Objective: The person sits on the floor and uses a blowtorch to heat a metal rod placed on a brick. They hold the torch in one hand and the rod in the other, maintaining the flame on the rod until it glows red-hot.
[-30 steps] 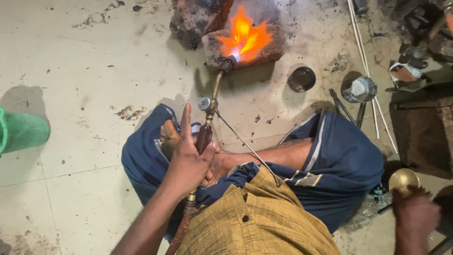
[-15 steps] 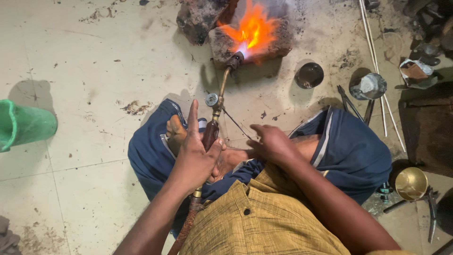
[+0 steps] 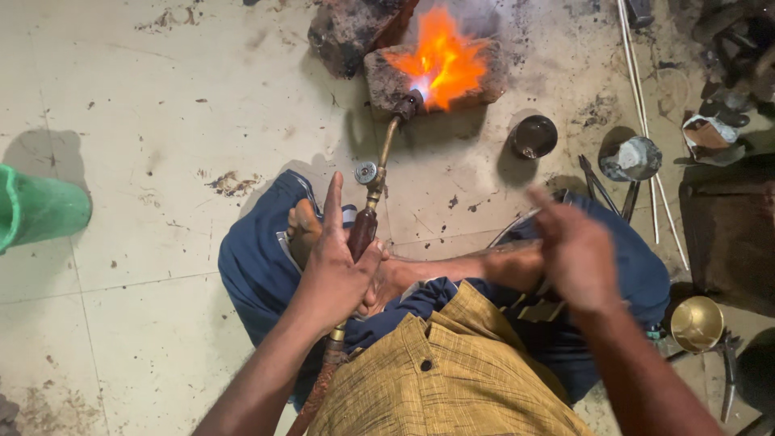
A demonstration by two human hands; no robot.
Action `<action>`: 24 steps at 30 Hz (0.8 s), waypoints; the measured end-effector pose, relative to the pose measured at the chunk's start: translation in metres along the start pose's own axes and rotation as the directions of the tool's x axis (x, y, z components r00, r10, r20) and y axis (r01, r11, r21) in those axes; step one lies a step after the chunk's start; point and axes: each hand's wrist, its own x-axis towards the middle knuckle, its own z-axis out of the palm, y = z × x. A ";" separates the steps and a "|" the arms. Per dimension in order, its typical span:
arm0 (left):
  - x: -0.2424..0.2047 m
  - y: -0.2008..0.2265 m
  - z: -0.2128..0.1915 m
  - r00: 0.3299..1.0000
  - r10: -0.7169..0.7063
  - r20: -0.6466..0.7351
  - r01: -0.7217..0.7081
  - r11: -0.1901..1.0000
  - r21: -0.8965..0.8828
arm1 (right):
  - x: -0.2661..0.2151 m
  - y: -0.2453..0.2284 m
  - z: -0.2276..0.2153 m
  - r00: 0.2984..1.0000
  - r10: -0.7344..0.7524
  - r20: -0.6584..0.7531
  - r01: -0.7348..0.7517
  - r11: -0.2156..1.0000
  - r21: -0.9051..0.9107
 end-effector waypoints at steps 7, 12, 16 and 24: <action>0.003 0.000 -0.001 0.999 -0.022 -0.023 0.024 0.997 0.075 | 0.079 -0.007 -0.038 0.885 -0.451 -0.119 0.288 0.730 -0.620; 0.002 -0.002 -0.002 0.999 0.023 -0.029 -0.019 0.992 0.129 | 0.130 -0.035 -0.025 0.887 -0.462 -0.006 0.319 0.620 -0.717; 0.003 -0.005 -0.004 1.000 0.011 -0.020 -0.009 0.996 0.085 | 0.142 -0.052 -0.021 0.846 -0.533 0.035 0.380 0.554 -0.741; 0.005 -0.009 -0.005 1.000 0.016 -0.023 -0.014 0.997 0.082 | 0.137 -0.067 -0.026 0.923 -0.370 0.104 0.319 0.584 -0.746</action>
